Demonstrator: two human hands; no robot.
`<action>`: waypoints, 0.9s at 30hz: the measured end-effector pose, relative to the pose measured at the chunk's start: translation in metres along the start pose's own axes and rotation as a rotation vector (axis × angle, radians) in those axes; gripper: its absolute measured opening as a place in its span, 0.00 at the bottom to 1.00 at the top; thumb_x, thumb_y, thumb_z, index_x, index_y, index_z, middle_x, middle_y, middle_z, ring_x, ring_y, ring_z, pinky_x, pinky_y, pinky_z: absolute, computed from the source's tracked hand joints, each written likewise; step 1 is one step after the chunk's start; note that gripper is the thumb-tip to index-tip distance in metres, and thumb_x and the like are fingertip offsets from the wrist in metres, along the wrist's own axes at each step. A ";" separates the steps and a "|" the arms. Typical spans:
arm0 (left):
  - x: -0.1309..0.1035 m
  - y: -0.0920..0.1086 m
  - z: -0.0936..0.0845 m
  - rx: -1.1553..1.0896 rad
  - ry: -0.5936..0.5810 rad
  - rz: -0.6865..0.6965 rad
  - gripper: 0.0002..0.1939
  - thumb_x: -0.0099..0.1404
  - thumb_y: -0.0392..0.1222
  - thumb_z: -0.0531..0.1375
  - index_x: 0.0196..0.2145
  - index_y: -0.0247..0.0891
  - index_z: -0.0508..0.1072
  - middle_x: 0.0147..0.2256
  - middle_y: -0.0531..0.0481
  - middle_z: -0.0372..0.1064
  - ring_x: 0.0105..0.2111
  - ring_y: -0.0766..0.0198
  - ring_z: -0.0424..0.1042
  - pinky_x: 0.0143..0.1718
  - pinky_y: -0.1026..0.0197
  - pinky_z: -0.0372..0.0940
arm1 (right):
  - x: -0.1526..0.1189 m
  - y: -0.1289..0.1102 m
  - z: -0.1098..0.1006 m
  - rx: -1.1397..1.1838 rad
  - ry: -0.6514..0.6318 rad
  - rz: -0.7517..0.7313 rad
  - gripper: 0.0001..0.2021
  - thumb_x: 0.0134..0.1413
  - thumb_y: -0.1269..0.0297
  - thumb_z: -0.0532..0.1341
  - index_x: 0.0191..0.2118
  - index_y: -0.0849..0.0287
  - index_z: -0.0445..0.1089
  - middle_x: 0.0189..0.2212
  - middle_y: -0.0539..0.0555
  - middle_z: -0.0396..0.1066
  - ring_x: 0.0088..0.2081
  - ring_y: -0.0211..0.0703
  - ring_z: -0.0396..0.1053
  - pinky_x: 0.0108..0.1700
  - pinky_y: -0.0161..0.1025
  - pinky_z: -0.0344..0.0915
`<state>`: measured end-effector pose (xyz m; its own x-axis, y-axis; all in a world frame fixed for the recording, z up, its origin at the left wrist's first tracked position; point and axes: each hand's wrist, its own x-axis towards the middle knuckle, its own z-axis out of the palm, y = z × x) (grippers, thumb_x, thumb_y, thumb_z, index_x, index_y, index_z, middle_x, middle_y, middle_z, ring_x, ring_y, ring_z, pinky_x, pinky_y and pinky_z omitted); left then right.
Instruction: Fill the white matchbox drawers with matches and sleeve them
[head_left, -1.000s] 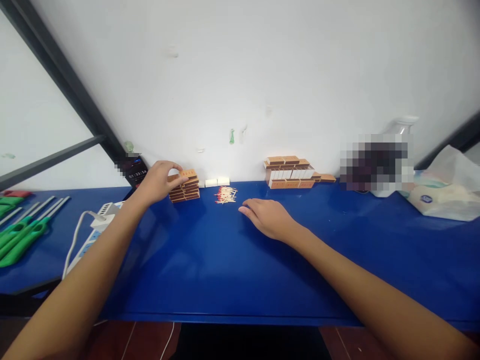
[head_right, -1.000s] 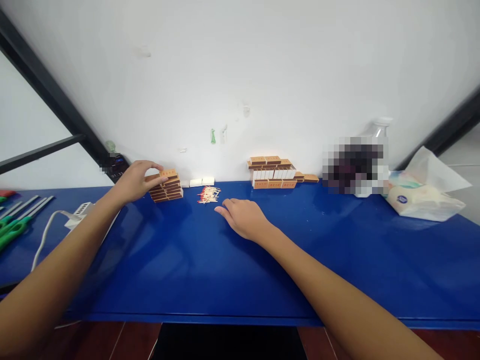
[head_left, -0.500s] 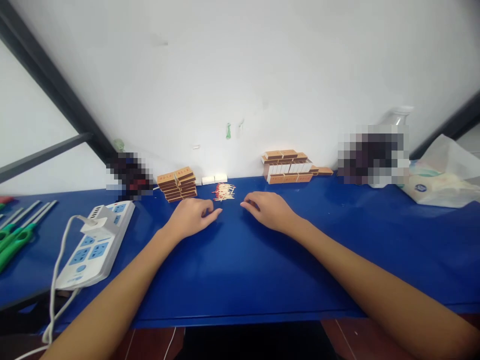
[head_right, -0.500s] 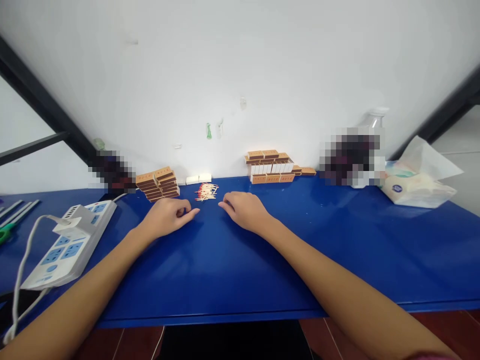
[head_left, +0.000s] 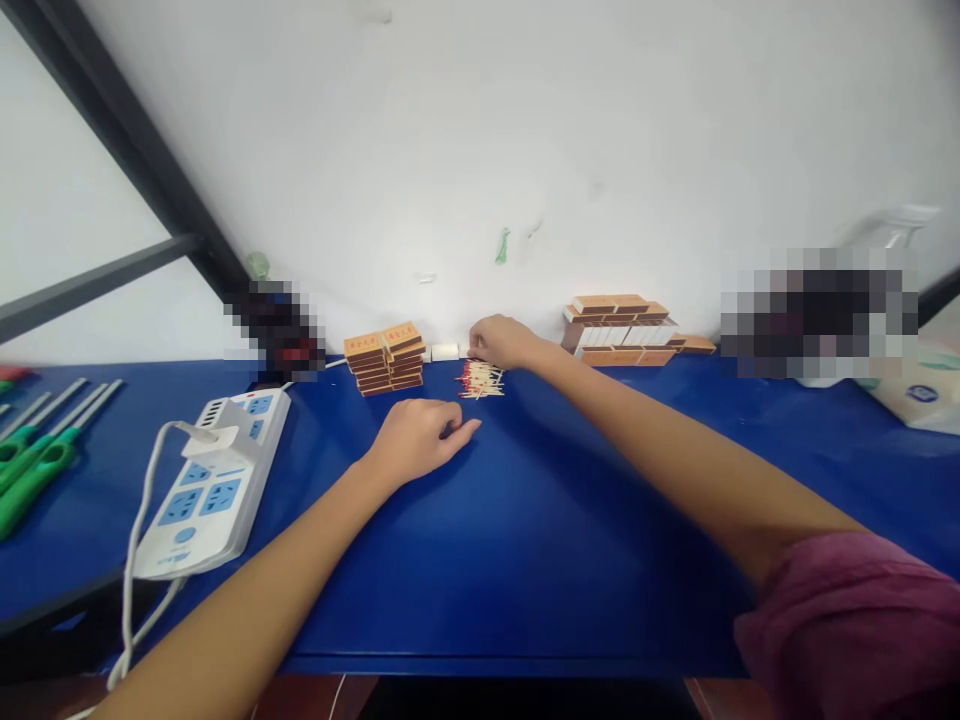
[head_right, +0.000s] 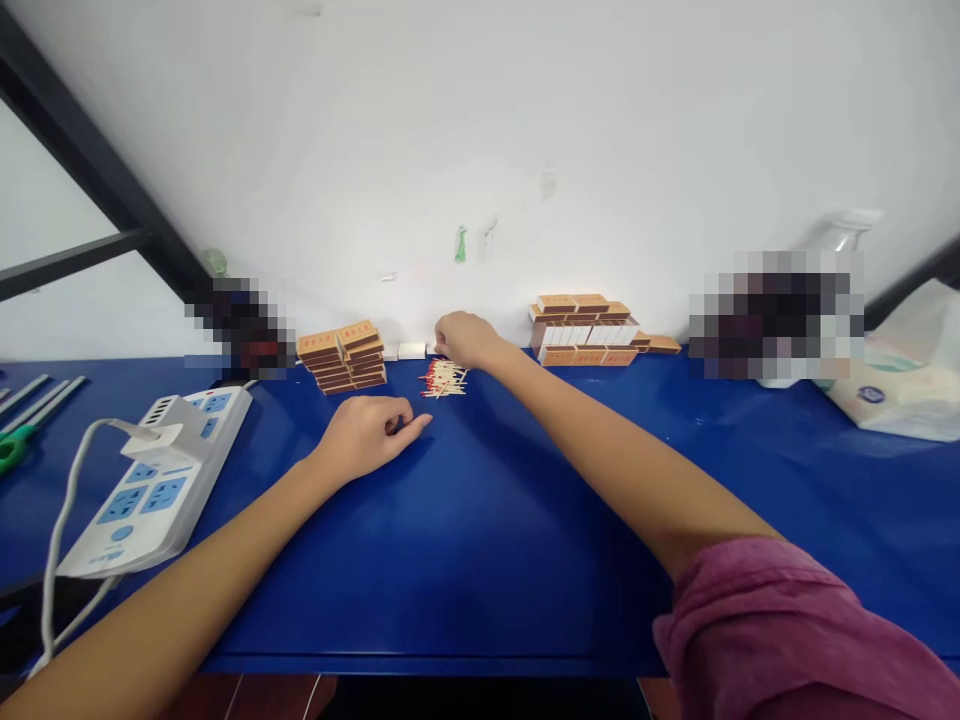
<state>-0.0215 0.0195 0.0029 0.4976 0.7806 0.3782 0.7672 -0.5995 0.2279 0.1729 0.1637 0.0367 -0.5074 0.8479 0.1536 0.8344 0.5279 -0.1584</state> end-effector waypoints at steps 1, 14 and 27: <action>0.000 -0.001 0.000 0.018 0.016 -0.038 0.20 0.73 0.52 0.57 0.25 0.39 0.69 0.22 0.53 0.69 0.22 0.64 0.66 0.26 0.60 0.51 | -0.005 -0.001 -0.003 -0.017 0.011 -0.004 0.07 0.63 0.66 0.63 0.41 0.63 0.78 0.41 0.62 0.77 0.40 0.48 0.71 0.39 0.41 0.59; 0.002 -0.001 0.006 0.015 -0.089 -0.058 0.19 0.67 0.60 0.62 0.43 0.42 0.76 0.25 0.53 0.71 0.23 0.61 0.70 0.24 0.60 0.52 | -0.117 -0.027 0.000 0.346 -0.011 -0.277 0.06 0.65 0.69 0.60 0.40 0.58 0.76 0.35 0.53 0.72 0.34 0.39 0.67 0.38 0.37 0.60; 0.003 0.002 0.005 -0.029 -0.126 -0.023 0.17 0.67 0.58 0.62 0.43 0.42 0.78 0.24 0.55 0.70 0.23 0.64 0.66 0.25 0.60 0.51 | -0.088 -0.002 0.034 0.150 0.117 -0.301 0.10 0.70 0.65 0.57 0.49 0.56 0.74 0.46 0.56 0.66 0.39 0.41 0.67 0.41 0.38 0.62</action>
<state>-0.0160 0.0215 0.0002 0.5283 0.8092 0.2570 0.7679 -0.5845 0.2620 0.2090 0.0897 -0.0093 -0.6906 0.6465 0.3242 0.6056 0.7620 -0.2295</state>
